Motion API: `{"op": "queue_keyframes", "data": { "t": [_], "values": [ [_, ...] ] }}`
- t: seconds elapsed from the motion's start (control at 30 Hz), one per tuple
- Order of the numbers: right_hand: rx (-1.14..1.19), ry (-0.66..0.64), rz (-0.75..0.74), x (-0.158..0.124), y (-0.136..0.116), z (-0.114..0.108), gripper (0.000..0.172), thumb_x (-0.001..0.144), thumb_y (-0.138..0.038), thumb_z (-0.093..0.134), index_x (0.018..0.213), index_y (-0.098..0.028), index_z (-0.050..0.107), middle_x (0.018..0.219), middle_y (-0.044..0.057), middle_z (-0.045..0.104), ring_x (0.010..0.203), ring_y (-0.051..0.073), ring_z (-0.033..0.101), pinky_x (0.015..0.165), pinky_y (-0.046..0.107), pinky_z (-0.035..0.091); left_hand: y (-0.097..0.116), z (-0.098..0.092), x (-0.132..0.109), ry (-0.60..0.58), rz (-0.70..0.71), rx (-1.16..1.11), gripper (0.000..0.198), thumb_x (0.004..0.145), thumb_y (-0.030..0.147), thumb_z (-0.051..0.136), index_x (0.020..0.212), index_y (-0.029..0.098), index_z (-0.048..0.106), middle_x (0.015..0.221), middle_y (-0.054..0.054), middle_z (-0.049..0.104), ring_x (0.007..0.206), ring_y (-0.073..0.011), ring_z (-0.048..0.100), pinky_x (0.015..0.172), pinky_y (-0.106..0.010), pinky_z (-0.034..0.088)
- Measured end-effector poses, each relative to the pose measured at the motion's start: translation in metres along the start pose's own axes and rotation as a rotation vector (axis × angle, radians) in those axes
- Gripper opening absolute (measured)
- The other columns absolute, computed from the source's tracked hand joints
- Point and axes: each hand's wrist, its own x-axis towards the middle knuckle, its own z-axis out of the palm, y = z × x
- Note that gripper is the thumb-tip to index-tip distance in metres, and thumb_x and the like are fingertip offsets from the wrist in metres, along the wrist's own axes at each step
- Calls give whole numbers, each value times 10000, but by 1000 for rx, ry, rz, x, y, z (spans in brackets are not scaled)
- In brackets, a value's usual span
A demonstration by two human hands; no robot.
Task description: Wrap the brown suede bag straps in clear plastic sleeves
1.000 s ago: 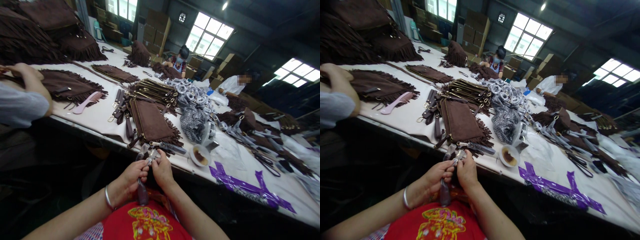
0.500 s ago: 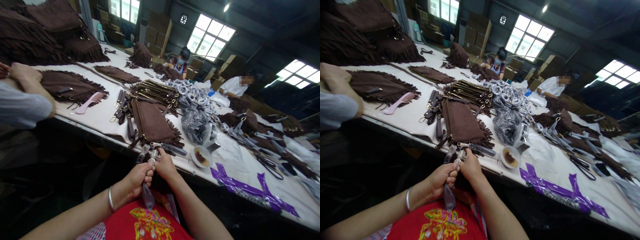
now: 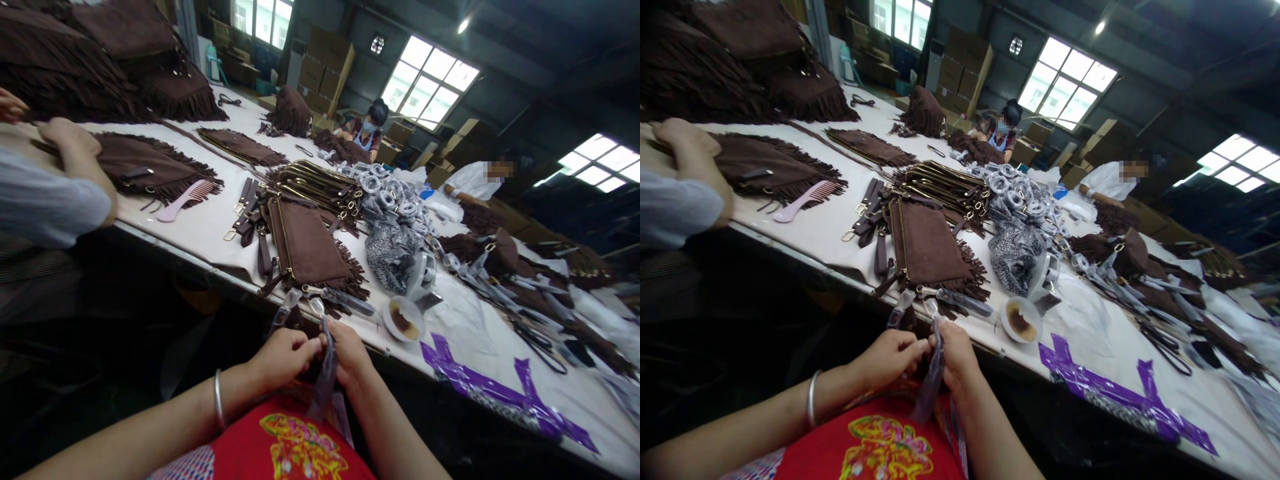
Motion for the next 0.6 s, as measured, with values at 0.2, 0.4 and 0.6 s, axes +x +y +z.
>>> {"op": "queue_keyframes", "data": {
  "t": [0.2,0.4,0.6],
  "values": [
    [222,-141,291,-2,-8,0,290,923,-432,476,776,-182,467,415,-123,300,305,34,198,343,153,193,3,-4,12,53,-244,-437,359,696,483,670,822,153,608,649,39,525,495,-64,451,466,-181,362],
    [227,-160,298,-2,-7,1,310,940,-437,437,768,-181,467,413,-119,309,296,32,207,328,149,174,8,-7,23,-71,-392,-754,351,672,476,674,671,147,552,526,85,384,415,-34,331,411,-155,290],
    [36,-95,120,-1,5,1,387,776,-534,640,784,-186,472,420,-111,386,297,30,269,317,143,231,12,-4,29,84,-395,-654,319,612,398,698,600,170,474,489,96,368,391,-26,274,388,-156,214]
  ]
}}
